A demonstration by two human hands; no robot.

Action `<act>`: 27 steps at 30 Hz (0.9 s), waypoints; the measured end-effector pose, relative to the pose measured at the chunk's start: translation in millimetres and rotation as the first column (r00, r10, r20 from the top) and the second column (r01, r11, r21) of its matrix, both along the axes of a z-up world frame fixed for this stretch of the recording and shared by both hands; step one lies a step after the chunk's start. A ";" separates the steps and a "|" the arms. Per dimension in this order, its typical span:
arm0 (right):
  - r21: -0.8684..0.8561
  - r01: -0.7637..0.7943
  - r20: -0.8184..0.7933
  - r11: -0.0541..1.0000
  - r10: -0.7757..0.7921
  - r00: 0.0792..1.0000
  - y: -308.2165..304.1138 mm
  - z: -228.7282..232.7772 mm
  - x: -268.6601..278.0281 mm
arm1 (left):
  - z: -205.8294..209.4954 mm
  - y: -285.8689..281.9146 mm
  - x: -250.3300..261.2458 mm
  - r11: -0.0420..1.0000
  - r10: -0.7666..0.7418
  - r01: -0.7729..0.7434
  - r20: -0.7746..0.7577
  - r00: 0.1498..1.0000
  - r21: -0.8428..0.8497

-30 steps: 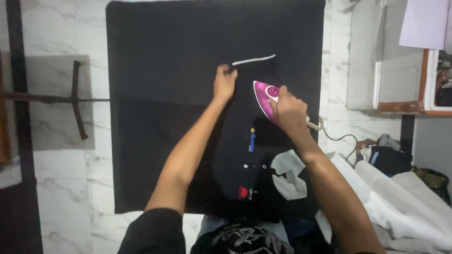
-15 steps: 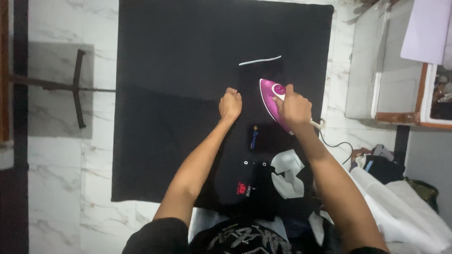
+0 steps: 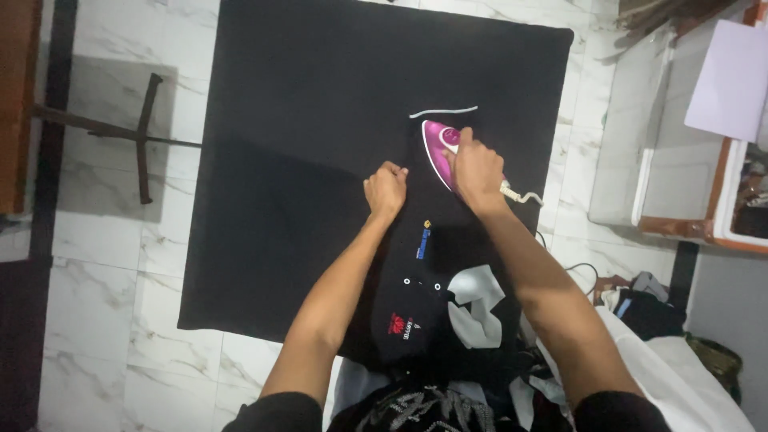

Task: Ironing and folding a black polo shirt on a flat surface on the floor.

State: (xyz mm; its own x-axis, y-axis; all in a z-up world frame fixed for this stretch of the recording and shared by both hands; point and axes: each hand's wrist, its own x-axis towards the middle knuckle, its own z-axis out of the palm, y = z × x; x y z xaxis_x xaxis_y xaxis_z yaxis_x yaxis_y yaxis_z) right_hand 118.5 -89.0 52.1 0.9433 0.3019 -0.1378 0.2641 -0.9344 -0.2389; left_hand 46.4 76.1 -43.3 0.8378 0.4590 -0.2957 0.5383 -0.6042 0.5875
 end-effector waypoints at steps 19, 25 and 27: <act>0.048 -0.068 0.042 0.997 0.066 0.997 5.8 7.7 11.3 | -15.3 11.2 11.9 0.978 0.080 -0.080 -0.006 0.997 -0.192; 0.058 -0.011 -0.143 0.998 0.019 0.990 -14.4 24.5 0.8 | -47.9 18.7 71.6 0.920 0.179 -0.136 0.086 0.980 -0.367; 0.067 0.184 -0.095 0.981 -0.178 0.979 -21.0 21.6 2.3 | -47.4 16.0 92.9 0.923 0.179 -0.154 0.038 0.983 -0.353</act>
State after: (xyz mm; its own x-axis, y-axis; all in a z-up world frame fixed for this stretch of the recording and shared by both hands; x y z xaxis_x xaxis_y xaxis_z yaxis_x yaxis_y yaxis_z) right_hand 120.8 -110.0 73.7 0.9683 0.1397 -0.2069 0.0668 -0.9435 -0.3246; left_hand 139.3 92.2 -90.8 0.7822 0.4723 -0.4063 0.5644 -0.2611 0.7831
